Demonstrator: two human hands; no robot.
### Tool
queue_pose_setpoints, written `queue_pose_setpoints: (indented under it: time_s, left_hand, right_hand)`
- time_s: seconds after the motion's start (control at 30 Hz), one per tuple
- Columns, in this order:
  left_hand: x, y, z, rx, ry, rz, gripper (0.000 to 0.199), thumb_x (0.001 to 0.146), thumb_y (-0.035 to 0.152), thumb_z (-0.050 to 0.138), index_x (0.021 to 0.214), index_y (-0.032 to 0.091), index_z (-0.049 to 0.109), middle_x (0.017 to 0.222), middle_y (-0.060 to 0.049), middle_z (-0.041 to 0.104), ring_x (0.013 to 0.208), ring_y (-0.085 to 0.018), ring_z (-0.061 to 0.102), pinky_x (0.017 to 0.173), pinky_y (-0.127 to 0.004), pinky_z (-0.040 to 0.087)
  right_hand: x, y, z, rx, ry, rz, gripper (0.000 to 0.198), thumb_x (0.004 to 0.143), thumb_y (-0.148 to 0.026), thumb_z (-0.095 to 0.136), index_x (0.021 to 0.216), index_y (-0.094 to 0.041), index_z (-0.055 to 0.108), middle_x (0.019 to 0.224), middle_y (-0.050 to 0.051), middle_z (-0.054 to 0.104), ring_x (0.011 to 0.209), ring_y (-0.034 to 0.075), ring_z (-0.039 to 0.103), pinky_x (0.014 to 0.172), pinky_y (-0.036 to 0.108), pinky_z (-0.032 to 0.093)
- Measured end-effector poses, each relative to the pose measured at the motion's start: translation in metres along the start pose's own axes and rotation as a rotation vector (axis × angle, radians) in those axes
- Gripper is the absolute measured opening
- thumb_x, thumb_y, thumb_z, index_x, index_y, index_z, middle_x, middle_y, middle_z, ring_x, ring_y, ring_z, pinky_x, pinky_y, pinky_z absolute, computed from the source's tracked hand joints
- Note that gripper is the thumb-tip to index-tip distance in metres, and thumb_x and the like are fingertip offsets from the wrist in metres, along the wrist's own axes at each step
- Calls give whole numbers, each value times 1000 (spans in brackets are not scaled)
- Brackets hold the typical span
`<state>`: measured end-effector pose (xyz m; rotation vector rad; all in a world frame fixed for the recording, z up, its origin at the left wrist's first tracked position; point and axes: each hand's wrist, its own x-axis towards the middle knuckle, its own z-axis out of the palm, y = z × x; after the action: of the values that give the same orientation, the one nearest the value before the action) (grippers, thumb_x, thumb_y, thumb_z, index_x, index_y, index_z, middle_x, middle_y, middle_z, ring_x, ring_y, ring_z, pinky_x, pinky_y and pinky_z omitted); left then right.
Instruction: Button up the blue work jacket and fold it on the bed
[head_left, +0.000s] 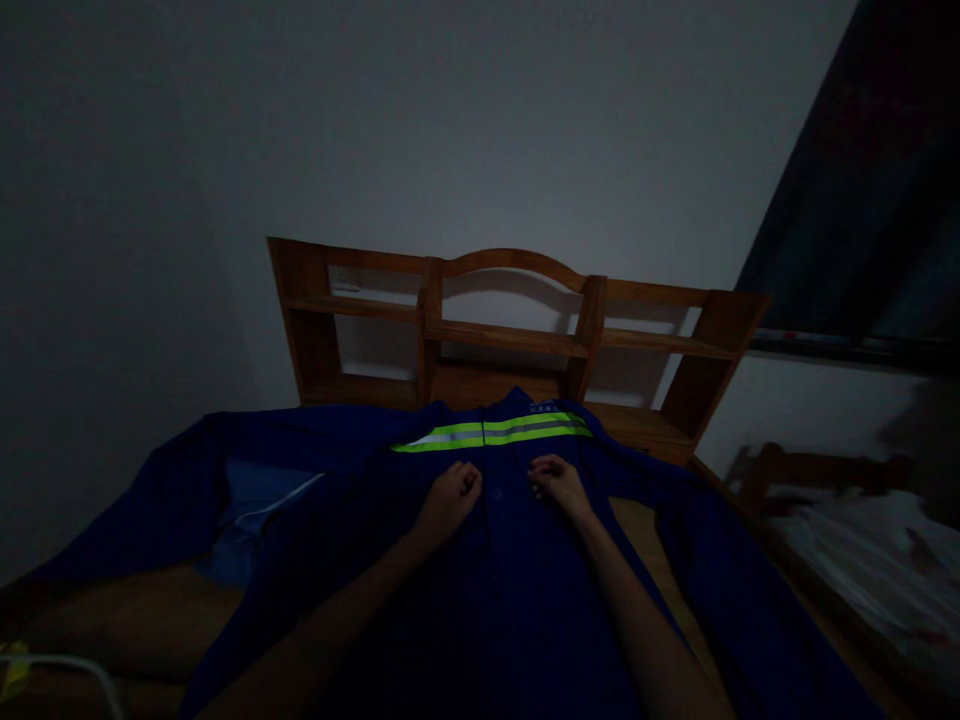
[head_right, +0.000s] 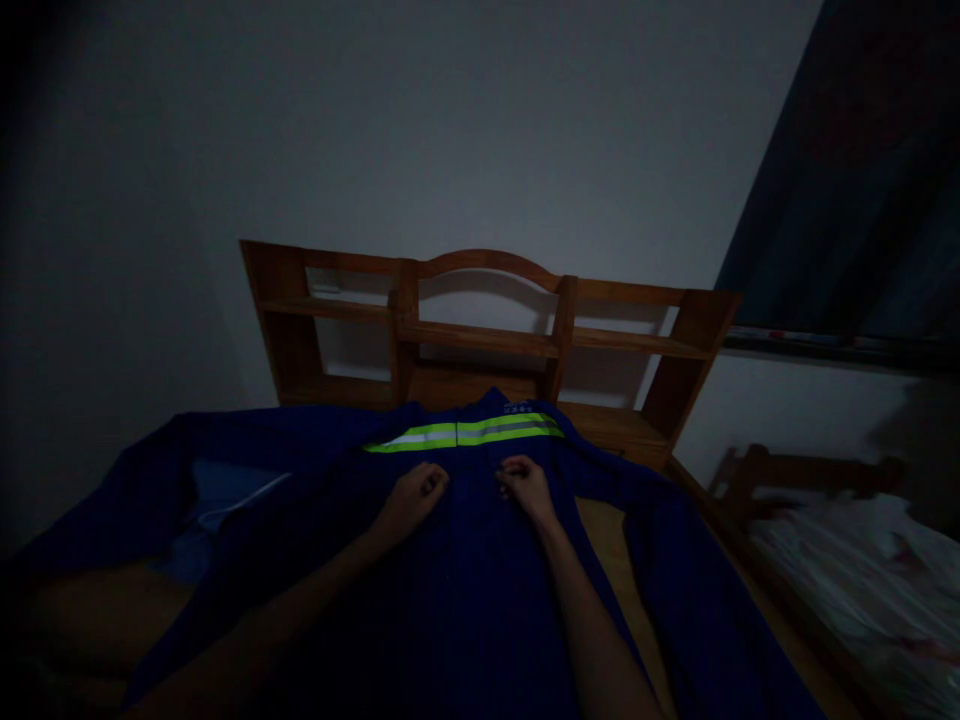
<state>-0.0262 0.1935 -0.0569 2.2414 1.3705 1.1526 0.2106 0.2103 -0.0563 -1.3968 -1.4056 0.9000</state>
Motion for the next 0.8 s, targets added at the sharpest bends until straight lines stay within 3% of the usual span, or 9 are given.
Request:
queue_pose_setpoints:
  time_s: [0.13, 0.2, 0.27, 0.33, 0.47, 0.57, 0.67, 0.73, 0.8]
  left_hand:
    - [-4, 2, -10, 493, 119, -37, 30, 88, 29, 38, 115, 21, 51, 118, -12, 50, 90, -21, 57, 64, -28, 45]
    - [-5, -5, -18, 665, 177, -125, 39, 88, 30, 39, 125, 20, 43, 132, -17, 38, 97, -27, 55, 62, -30, 46]
    - [-4, -17, -27, 768, 220, -234, 48, 87, 35, 41, 131, 17, 37, 137, -22, 31, 97, -29, 56, 62, -33, 48]
    - [-4, -31, -36, 810, 210, -335, 57, 86, 45, 43, 132, 13, 36, 131, -24, 37, 89, -29, 59, 63, -35, 49]
    - [-5, -52, -48, 800, 77, -442, 73, 78, 67, 41, 114, 5, 53, 114, -23, 49, 77, -29, 63, 64, -38, 49]
    - [-6, -59, -52, 744, 20, -469, 77, 74, 69, 45, 115, 4, 51, 116, -24, 49, 85, -32, 62, 71, -40, 48]
    - [-8, -65, -61, 575, -142, -518, 63, 75, 60, 53, 111, 7, 53, 111, -21, 56, 98, -34, 59, 77, -40, 47]
    - [-8, -67, -70, 484, -253, -510, 44, 73, 47, 61, 98, 11, 59, 103, -15, 62, 97, -30, 60, 76, -35, 47]
    - [-5, -67, -80, 453, -281, -473, 29, 70, 37, 66, 90, 16, 61, 98, -10, 66, 94, -26, 62, 75, -29, 47]
  right_hand:
    - [-12, 1, -38, -572, 407, 91, 47, 69, -41, 63, 107, -15, 50, 115, 16, 50, 97, 29, 58, 77, 37, 44]
    - [-18, 2, -46, -852, 468, 133, 61, 70, -50, 61, 114, -11, 46, 116, 21, 49, 101, 33, 56, 79, 39, 44]
    - [-21, 2, -45, -948, 396, 138, 73, 70, -58, 58, 120, -8, 41, 117, 23, 50, 103, 34, 56, 79, 39, 45]
    - [-21, 3, -41, -984, 323, 126, 77, 70, -62, 56, 123, -8, 39, 118, 23, 51, 103, 33, 56, 79, 39, 45]
    - [-19, 5, -38, -1004, 237, 159, 56, 77, -57, 51, 113, -14, 50, 107, 18, 60, 99, 31, 59, 77, 38, 45]
    - [-22, 6, -39, -983, 212, 134, 42, 82, -48, 47, 110, -17, 54, 104, 15, 63, 100, 28, 60, 77, 36, 45]
    - [-31, 5, -39, -957, 191, 107, 37, 83, -41, 45, 110, -16, 55, 102, 16, 64, 98, 28, 61, 76, 35, 45]
    - [-36, 3, -41, -942, 164, 92, 32, 82, -33, 46, 106, -15, 57, 99, 16, 65, 94, 27, 62, 73, 33, 45]
    - [-38, -2, -45, -912, 127, 56, 27, 80, -24, 48, 102, -15, 59, 96, 14, 66, 90, 24, 63, 72, 29, 44]
